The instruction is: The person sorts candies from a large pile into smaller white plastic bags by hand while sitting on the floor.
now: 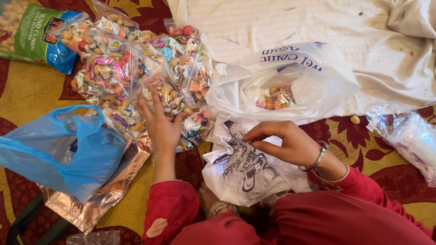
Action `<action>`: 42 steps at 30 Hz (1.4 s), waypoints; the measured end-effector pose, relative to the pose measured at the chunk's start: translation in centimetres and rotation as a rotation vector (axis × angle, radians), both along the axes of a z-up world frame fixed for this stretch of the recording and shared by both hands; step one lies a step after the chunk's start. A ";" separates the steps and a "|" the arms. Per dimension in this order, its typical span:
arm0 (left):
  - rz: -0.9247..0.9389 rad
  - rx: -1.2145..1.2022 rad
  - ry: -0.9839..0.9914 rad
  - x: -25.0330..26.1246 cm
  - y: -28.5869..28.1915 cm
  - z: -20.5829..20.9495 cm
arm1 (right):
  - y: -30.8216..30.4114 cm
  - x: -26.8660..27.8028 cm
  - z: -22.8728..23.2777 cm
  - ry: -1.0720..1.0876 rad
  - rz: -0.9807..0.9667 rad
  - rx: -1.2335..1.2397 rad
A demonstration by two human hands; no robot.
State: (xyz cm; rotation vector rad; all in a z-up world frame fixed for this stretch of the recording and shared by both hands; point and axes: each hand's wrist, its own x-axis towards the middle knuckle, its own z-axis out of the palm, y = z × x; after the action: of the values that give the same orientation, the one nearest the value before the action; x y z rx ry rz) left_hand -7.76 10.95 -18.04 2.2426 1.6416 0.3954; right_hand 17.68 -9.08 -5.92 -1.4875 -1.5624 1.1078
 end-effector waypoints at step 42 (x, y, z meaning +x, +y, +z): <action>0.530 -1.523 -2.147 -0.1 -10.4 -4.8 | 9.5 5.7 -10.5 -0.324 -0.381 -0.117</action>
State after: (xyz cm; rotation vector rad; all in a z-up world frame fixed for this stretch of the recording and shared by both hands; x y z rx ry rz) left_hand -7.90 0.53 -22.80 -0.2752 0.4749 0.7432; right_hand 23.41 0.46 -16.40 -2.0224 -1.3521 0.7752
